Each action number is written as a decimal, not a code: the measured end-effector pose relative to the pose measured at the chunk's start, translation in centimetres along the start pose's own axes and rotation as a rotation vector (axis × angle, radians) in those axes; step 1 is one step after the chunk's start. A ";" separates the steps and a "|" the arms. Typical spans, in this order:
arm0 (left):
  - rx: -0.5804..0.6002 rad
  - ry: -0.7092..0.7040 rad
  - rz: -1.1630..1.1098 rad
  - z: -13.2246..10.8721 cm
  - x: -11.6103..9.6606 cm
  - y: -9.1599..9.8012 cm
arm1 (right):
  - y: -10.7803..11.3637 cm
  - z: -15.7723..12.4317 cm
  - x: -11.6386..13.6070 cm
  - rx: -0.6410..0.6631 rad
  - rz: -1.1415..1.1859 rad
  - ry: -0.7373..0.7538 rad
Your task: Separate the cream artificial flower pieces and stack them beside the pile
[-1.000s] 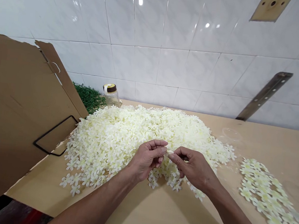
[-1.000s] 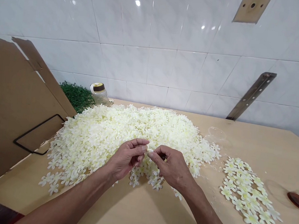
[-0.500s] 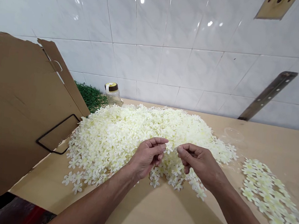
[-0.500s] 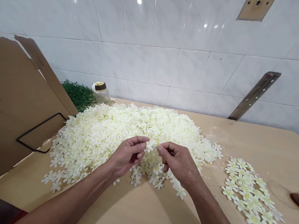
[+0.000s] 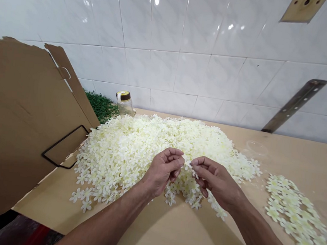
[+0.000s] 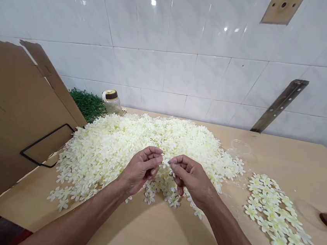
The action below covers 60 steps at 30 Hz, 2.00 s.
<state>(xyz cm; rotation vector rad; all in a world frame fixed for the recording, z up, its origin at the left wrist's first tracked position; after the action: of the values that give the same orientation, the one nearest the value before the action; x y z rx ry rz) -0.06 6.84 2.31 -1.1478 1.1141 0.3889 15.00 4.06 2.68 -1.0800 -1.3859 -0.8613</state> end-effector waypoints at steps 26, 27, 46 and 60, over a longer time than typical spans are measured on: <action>-0.114 -0.120 0.343 -0.3 0.0 0.4 | -0.3 0.5 -0.6 -0.007 -0.058 -0.005; -0.127 -0.111 0.321 -0.3 -0.1 0.5 | -0.2 0.5 -0.6 -0.017 -0.046 0.001; -0.003 0.075 0.269 -0.1 1.1 0.1 | -0.4 0.1 -0.4 -0.007 -0.094 0.018; 0.061 0.096 0.270 0.0 1.2 -0.2 | -0.2 0.0 -0.5 0.000 -0.231 -0.056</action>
<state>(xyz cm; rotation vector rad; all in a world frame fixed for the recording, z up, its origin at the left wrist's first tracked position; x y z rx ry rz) 0.56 6.42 1.38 -0.9726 1.3622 0.5093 14.75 3.91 2.18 -0.9616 -1.5792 -1.0034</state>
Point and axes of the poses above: each hand's wrist, its own z-axis towards the middle knuckle, its own y-axis out of the back of the hand, x = y × z, the point moved 6 cm from there along z, towards the middle knuckle, and after that the axes turned 10 degrees about x, right-handed, at the moved point
